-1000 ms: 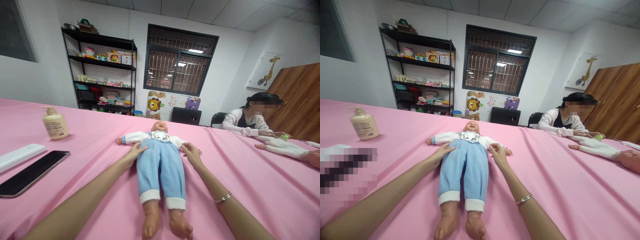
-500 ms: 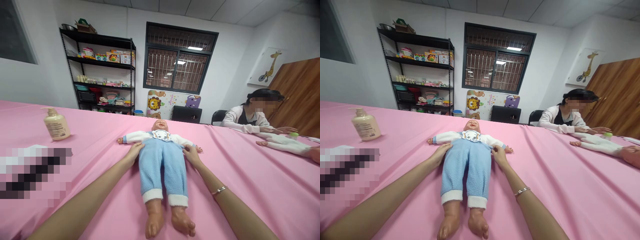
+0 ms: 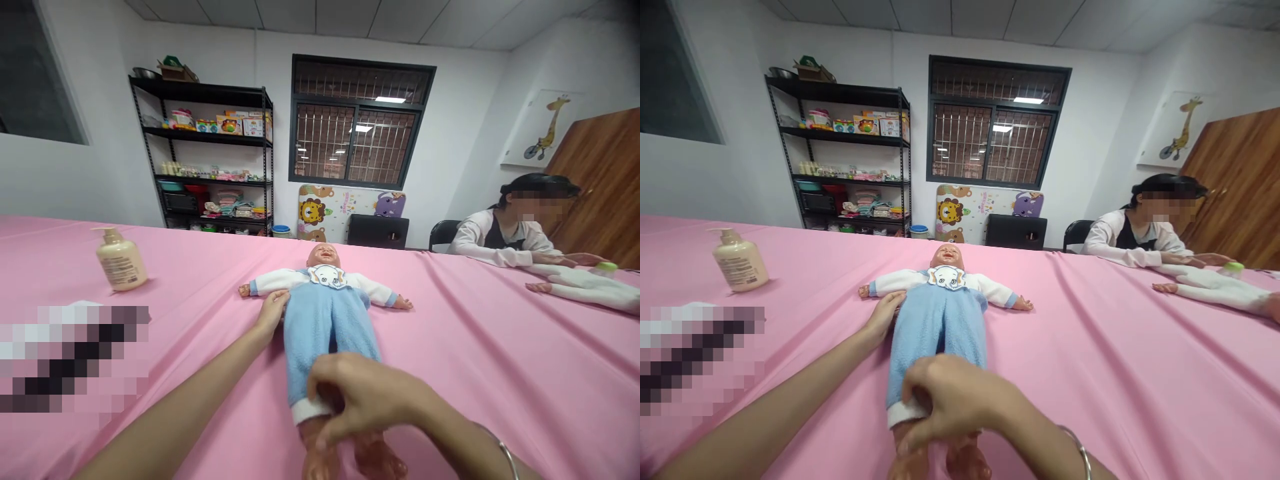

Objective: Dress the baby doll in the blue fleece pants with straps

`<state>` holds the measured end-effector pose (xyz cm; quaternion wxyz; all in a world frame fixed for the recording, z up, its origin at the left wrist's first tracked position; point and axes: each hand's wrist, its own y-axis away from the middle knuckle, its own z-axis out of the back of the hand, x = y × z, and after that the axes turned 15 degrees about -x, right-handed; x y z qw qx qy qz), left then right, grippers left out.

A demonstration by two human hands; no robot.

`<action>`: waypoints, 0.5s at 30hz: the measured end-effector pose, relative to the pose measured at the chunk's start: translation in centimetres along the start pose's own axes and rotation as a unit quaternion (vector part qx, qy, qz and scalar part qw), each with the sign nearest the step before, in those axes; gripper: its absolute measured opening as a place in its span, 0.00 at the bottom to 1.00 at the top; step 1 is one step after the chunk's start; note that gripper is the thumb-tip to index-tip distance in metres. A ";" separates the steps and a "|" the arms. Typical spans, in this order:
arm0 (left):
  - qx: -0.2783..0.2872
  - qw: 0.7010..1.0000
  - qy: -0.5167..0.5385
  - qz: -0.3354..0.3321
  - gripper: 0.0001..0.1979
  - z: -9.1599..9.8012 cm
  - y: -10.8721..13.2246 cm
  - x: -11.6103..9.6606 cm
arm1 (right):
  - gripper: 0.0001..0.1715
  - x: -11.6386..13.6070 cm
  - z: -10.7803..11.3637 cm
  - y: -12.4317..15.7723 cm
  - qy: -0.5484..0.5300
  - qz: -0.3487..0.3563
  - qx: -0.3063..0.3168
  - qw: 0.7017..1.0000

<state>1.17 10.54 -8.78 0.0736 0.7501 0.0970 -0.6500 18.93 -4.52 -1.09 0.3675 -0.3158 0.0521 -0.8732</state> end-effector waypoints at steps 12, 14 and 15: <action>-0.084 0.935 0.013 -0.344 0.13 -0.9 6.4 -7.6 | 0.09 2.1 -3.3 -0.2 0.046 0.064 -0.131 0.988; -0.081 0.901 0.078 -0.419 0.15 -0.4 10.5 -11.8 | 0.08 3.7 -0.7 0.3 -0.065 0.048 -0.254 0.964; -0.081 0.894 0.099 -0.429 0.17 0.3 12.3 -13.7 | 0.06 4.6 1.1 0.7 -0.111 0.040 -0.329 0.937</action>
